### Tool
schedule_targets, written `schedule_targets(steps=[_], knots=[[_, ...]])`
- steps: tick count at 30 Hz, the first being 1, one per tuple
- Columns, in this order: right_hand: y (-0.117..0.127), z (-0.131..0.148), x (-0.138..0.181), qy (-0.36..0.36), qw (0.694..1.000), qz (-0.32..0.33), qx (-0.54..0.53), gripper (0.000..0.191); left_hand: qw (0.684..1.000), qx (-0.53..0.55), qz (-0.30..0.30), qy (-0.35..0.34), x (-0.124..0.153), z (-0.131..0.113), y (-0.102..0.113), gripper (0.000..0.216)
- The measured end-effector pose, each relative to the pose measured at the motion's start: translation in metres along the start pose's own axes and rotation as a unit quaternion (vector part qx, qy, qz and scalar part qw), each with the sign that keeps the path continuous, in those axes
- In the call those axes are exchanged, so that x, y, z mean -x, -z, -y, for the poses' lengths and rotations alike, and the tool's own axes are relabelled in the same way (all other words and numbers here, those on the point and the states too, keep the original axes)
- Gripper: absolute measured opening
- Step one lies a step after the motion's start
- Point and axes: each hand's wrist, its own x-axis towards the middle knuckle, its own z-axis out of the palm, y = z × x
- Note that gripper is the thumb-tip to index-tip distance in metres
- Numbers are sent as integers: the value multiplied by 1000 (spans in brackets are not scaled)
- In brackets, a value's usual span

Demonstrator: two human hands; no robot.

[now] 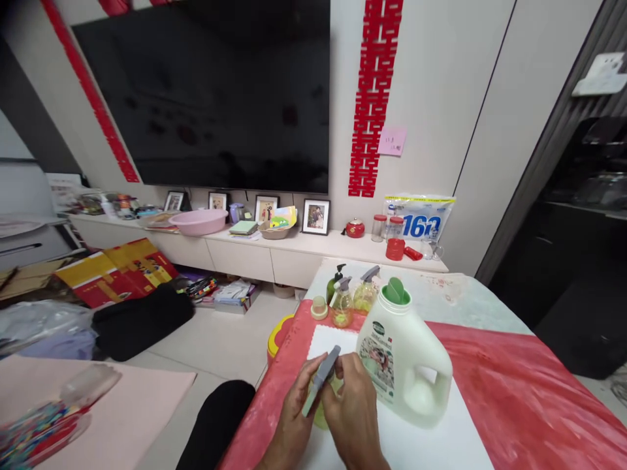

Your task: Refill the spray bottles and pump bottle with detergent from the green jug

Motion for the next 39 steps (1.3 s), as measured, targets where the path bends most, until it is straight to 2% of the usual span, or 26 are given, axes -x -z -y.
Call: schedule_targets(steps=[3, 6, 12, 15, 21, 24, 27, 32, 35, 39], knots=[[-16, -10, 9, -31, 998, -61, -13, 14, 1000, 13, -4, -18, -2, 4, 3, 47], [-24, -16, 14, -40, 995, -62, -70, 19, 999, 39, -4, -29, -4, 6, 3, 50], [-26, -24, 15, -45, 977, -56, -199, 40, 979, 199, -11, 39, -3, 1, -7, 65], [-33, -29, 15, -58, 973, -91, -205, 43, 979, 197, -34, 41, -3, -2, -10, 63], [-51, -28, 24, -112, 964, -146, -194, 48, 972, 184, -102, 108, -2, -3, -12, 57], [-49, -26, 28, -118, 966, -124, -192, 50, 971, 189, -115, 93, -2, -5, -13, 57], [-41, -24, 29, -81, 972, -85, -205, 46, 968, 211, -108, 79, -4, -7, -13, 55], [-30, -24, 23, -51, 969, -67, -230, 35, 964, 216, -112, 108, -5, -5, -16, 52], [-28, -25, 20, -51, 971, -42, -230, 34, 964, 190, -139, 119, -4, -3, -18, 52], [-25, -26, 18, -34, 973, -20, -226, 33, 970, 161, -134, 127, -3, -5, -20, 55]])
